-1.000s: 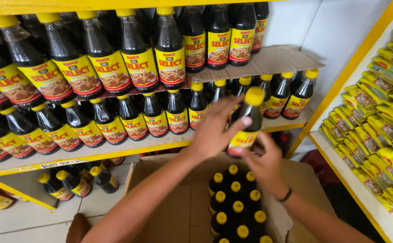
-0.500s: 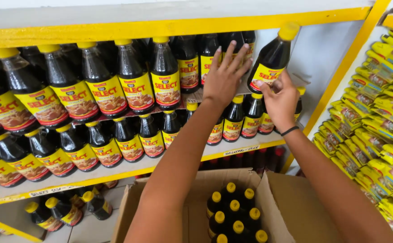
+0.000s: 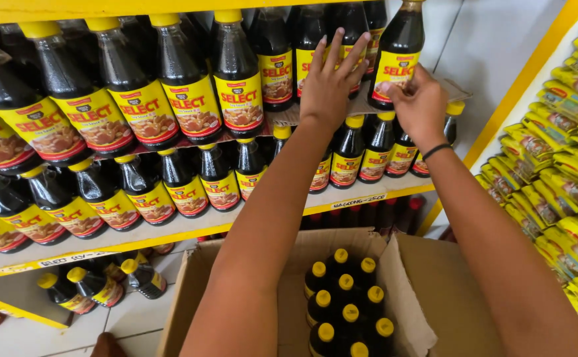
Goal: Stocking bottles of soy sauce from a cardboard box onto a store shelf.
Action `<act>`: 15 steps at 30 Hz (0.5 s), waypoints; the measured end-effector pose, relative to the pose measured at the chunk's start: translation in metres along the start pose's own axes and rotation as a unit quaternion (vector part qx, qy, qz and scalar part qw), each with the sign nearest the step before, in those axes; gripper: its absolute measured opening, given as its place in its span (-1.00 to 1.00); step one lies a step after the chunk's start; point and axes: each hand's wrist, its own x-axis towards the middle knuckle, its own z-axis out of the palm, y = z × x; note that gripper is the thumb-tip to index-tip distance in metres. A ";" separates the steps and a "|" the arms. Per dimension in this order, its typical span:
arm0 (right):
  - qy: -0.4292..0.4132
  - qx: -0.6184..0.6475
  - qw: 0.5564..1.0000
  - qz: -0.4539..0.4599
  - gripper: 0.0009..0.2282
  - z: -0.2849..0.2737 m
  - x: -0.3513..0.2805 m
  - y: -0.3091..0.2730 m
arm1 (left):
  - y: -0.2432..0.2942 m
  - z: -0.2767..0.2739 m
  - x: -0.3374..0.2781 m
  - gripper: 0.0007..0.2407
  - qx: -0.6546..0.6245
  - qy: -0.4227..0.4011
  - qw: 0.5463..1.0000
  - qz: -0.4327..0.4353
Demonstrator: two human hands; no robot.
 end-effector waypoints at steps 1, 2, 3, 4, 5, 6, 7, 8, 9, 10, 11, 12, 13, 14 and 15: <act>0.001 0.002 1.000 0.001 -0.70 0.003 0.002 0.001 | 0.000 0.001 -0.002 -0.45 0.002 -0.001 1.000 0.001; 0.001 -0.011 1.000 0.003 -0.71 0.004 0.006 0.001 | 0.000 0.002 -0.002 -0.46 -0.002 0.003 1.000 0.000; 0.001 -0.023 1.000 0.005 -0.71 0.006 0.010 0.002 | 0.000 0.002 -0.002 -0.47 -0.006 0.007 1.000 -0.001; 0.002 -0.023 1.000 0.005 -0.71 0.009 0.013 0.004 | 0.000 0.003 -0.003 -0.47 -0.005 0.008 1.000 0.000; 0.001 -0.043 0.999 0.013 -0.71 0.011 0.016 0.006 | 0.000 0.004 -0.004 -0.46 -0.010 0.016 1.000 -0.002; -0.002 -0.062 0.998 0.022 -0.71 0.013 0.019 0.008 | 0.000 0.006 -0.005 -0.46 -0.015 0.023 1.000 -0.003; -0.001 -0.062 0.998 0.021 -0.71 0.015 0.022 0.013 | -0.002 -0.001 -0.005 -0.46 -0.014 0.024 1.000 -0.003; -0.007 -0.071 0.997 0.028 -0.71 0.017 0.025 0.018 | -0.003 -0.006 -0.007 -0.45 -0.033 0.004 0.999 -0.001; -0.014 -0.080 0.996 0.035 -0.70 0.020 0.027 0.023 | -0.003 -0.012 -0.009 -0.42 -0.052 -0.016 0.999 0.001; -0.014 -0.079 0.996 0.037 -0.70 0.021 0.028 0.031 | -0.003 -0.005 -0.011 -0.42 -0.053 -0.018 0.998 0.001; -0.024 -0.069 0.997 0.035 -0.68 0.022 0.030 0.038 | -0.002 0.001 -0.012 -0.45 -0.047 0.006 0.999 0.003; -0.032 -0.059 0.997 0.030 -0.67 0.021 0.033 0.045 | -0.002 0.007 -0.011 -0.48 -0.041 0.033 0.999 0.004; -0.032 -0.059 0.997 0.030 -0.67 0.021 0.034 0.046 | -0.002 0.006 -0.013 -0.48 -0.042 0.033 0.999 0.004; -0.040 -0.052 0.997 0.028 -0.64 0.021 0.035 0.046 | -0.002 0.005 -0.016 -0.47 -0.045 0.028 0.998 0.018; -0.048 -0.046 0.997 0.026 -0.62 0.021 0.036 0.047 | -0.002 0.004 -0.018 -0.45 -0.048 0.023 0.998 0.031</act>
